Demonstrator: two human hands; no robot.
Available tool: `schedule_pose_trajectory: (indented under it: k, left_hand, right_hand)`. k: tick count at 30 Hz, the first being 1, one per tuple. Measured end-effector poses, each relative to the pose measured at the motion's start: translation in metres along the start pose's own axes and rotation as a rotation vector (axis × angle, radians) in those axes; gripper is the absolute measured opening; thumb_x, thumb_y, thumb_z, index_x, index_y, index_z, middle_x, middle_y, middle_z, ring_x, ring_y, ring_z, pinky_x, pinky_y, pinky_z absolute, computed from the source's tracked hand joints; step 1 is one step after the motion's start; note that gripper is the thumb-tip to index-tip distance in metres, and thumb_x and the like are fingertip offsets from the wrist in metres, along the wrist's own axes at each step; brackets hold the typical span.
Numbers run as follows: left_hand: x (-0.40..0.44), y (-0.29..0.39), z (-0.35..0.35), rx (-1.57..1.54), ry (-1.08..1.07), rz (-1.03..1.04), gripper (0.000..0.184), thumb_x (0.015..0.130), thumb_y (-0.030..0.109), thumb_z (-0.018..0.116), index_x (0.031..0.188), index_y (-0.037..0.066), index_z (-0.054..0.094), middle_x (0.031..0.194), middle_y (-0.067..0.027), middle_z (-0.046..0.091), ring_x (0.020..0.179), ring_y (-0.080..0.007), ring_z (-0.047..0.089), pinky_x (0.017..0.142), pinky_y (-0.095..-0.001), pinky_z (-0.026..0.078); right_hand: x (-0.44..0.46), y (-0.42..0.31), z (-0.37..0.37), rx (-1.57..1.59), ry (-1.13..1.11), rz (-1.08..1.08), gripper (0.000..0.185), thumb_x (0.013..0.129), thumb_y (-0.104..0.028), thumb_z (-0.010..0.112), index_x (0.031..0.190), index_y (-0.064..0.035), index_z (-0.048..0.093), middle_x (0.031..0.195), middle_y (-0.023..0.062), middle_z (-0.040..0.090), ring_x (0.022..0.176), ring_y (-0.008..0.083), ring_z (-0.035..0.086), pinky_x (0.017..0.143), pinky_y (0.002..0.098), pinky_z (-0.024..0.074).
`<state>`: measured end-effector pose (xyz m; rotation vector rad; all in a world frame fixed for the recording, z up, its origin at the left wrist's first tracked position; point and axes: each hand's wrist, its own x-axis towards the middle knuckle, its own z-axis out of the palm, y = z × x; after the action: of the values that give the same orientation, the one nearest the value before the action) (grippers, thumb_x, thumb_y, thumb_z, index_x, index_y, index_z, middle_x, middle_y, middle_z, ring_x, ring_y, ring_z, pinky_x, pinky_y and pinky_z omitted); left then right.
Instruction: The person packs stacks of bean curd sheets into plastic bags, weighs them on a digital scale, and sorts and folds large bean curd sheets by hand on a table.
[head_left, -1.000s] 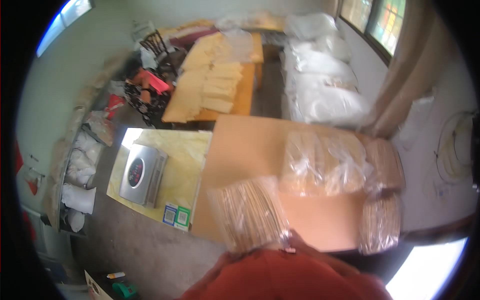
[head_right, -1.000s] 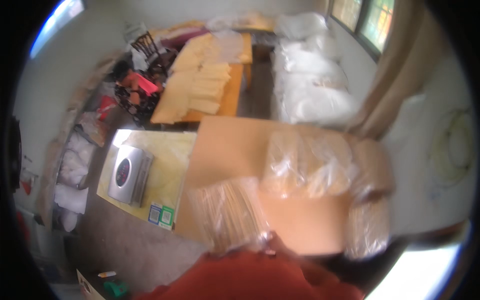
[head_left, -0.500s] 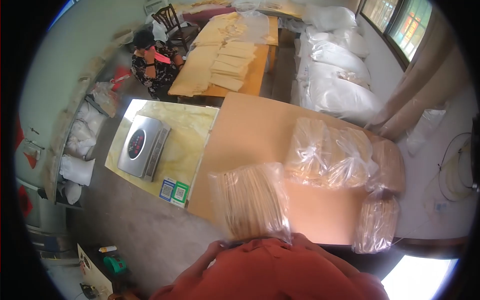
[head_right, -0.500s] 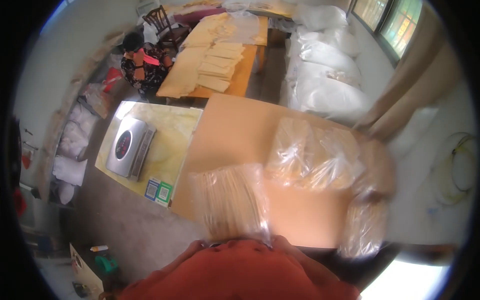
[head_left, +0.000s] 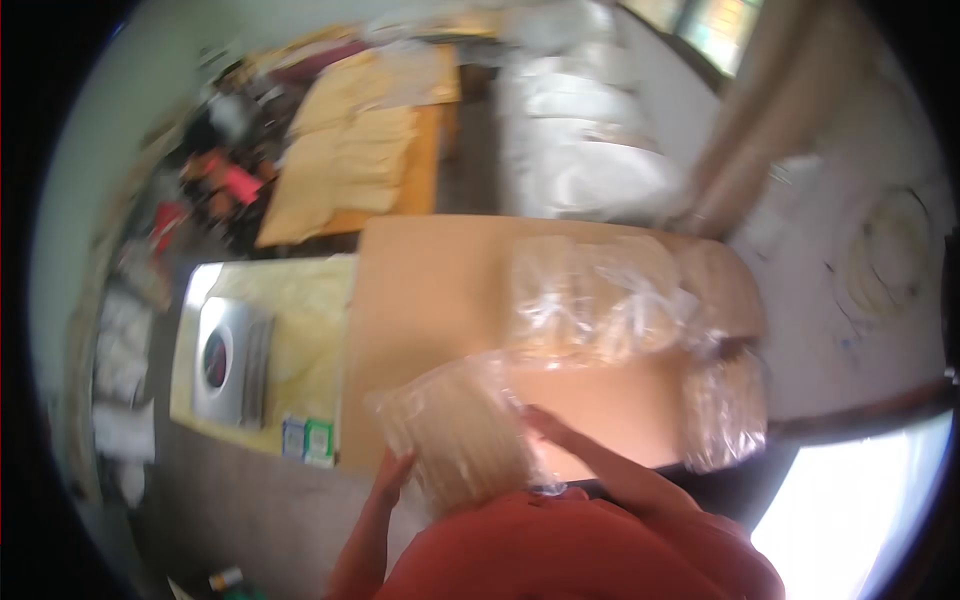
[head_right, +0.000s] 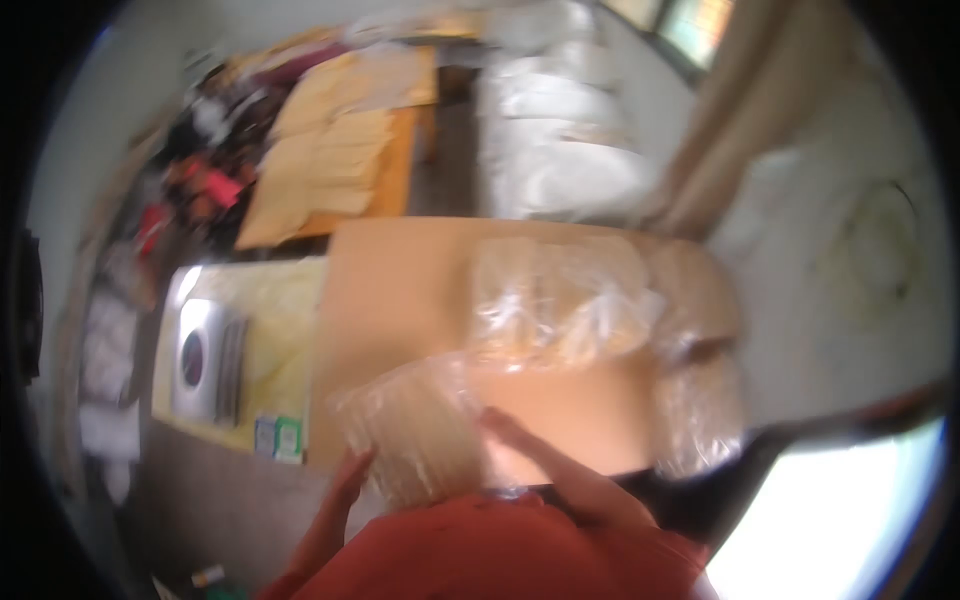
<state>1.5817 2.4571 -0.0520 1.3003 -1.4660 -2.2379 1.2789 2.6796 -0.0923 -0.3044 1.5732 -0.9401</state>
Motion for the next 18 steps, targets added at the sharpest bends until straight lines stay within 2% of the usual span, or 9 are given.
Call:
schedule_pose_trajectory:
  k: [1,2,4,5,7,11,13,15,18]
  left_hand:
    - [0.007,-0.003,0.010,-0.115,-0.138,-0.059,0.061,0.086,0.028,0.060,0.134,0.003,0.033,0.122,-0.0134,0.050,0.111,-0.0230,0.050,0.091,-0.0369,0.043]
    - [0.005,-0.003,0.015,-0.168,-0.179,-0.088,0.059,0.086,0.028,0.059,0.133,0.003,0.034,0.120,-0.0130,0.051,0.111,-0.0237,0.050,0.091,-0.0369,0.043]
    - [-0.003,-0.010,0.011,-0.174,-0.189,-0.171,0.057,0.085,0.026,0.059,0.132,0.003,0.036,0.117,-0.0121,0.052,0.109,-0.0240,0.051,0.090,-0.0369,0.044]
    - [-0.006,-0.018,0.006,-0.130,-0.152,-0.218,0.056,0.085,0.026,0.059,0.132,0.003,0.036,0.116,-0.0116,0.052,0.108,-0.0237,0.052,0.089,-0.0368,0.045]
    - [-0.009,-0.018,0.008,-0.093,-0.246,-0.239,0.055,0.085,0.024,0.058,0.130,0.003,0.037,0.112,-0.0106,0.054,0.105,-0.0227,0.053,0.087,-0.0361,0.046]
    - [-0.014,0.020,0.048,0.092,-0.437,-0.341,0.048,0.083,0.021,0.060,0.125,0.004,0.044,0.102,-0.0071,0.058,0.094,-0.0182,0.057,0.079,-0.0326,0.048]
    - [-0.005,0.008,0.073,0.047,-0.455,-0.399,0.044,0.080,0.021,0.063,0.118,0.003,0.049,0.097,-0.0056,0.059,0.088,-0.0168,0.058,0.077,-0.0307,0.048]
    - [0.022,-0.012,0.101,0.191,-0.704,-0.388,0.044,0.081,0.022,0.064,0.117,0.001,0.050,0.100,-0.0070,0.059,0.089,-0.0161,0.059,0.074,-0.0295,0.048]
    - [-0.001,0.029,0.201,0.431,-0.869,-0.298,0.041,0.085,0.032,0.062,0.110,0.000,0.056,0.097,-0.0062,0.060,0.088,-0.0150,0.057,0.076,-0.0307,0.047]
  right_hand:
    - [0.088,0.090,0.018,0.115,-0.085,-0.329,0.037,0.092,-0.030,0.052,0.120,-0.0060,0.055,0.106,0.0076,0.062,0.089,0.0183,0.057,0.082,0.0339,0.0467]
    - [0.050,0.045,0.035,-0.021,0.068,-0.319,0.043,0.091,-0.034,0.053,0.122,-0.0045,0.054,0.115,0.0106,0.058,0.096,0.0215,0.055,0.086,0.0377,0.0448]
    - [-0.007,-0.004,0.036,0.069,-0.087,-0.381,0.058,0.089,-0.041,0.055,0.130,-0.0018,0.044,0.126,0.0148,0.051,0.112,0.0247,0.049,0.094,0.0401,0.0405]
    - [-0.005,0.008,0.042,0.093,-0.043,-0.380,0.058,0.089,-0.041,0.055,0.130,-0.0018,0.044,0.126,0.0148,0.051,0.112,0.0247,0.049,0.094,0.0401,0.0405]
    - [0.002,0.039,0.059,-0.297,0.264,-0.247,0.072,0.085,-0.040,0.062,0.137,-0.0010,0.032,0.132,0.0174,0.044,0.122,0.0256,0.041,0.101,0.0401,0.0355]
    - [-0.099,0.004,0.049,0.391,0.014,-0.355,0.086,0.082,-0.026,0.069,0.143,-0.0033,0.012,0.133,0.0165,0.041,0.126,0.0259,0.038,0.103,0.0382,0.0353]
    - [-0.163,-0.022,0.031,0.596,0.025,-0.146,0.081,0.084,-0.023,0.067,0.143,-0.0040,0.014,0.130,0.0154,0.045,0.121,0.0245,0.043,0.100,0.0380,0.0384]
    - [-0.180,0.005,0.015,0.760,0.062,-0.111,0.072,0.086,-0.021,0.064,0.141,-0.0032,0.022,0.126,0.0146,0.049,0.111,0.0229,0.052,0.093,0.0362,0.0443]
    - [-0.205,0.057,-0.027,0.690,0.302,-0.104,0.076,0.086,-0.037,0.062,0.142,-0.0054,0.021,0.127,0.0124,0.048,0.113,0.0226,0.049,0.095,0.0351,0.0411]
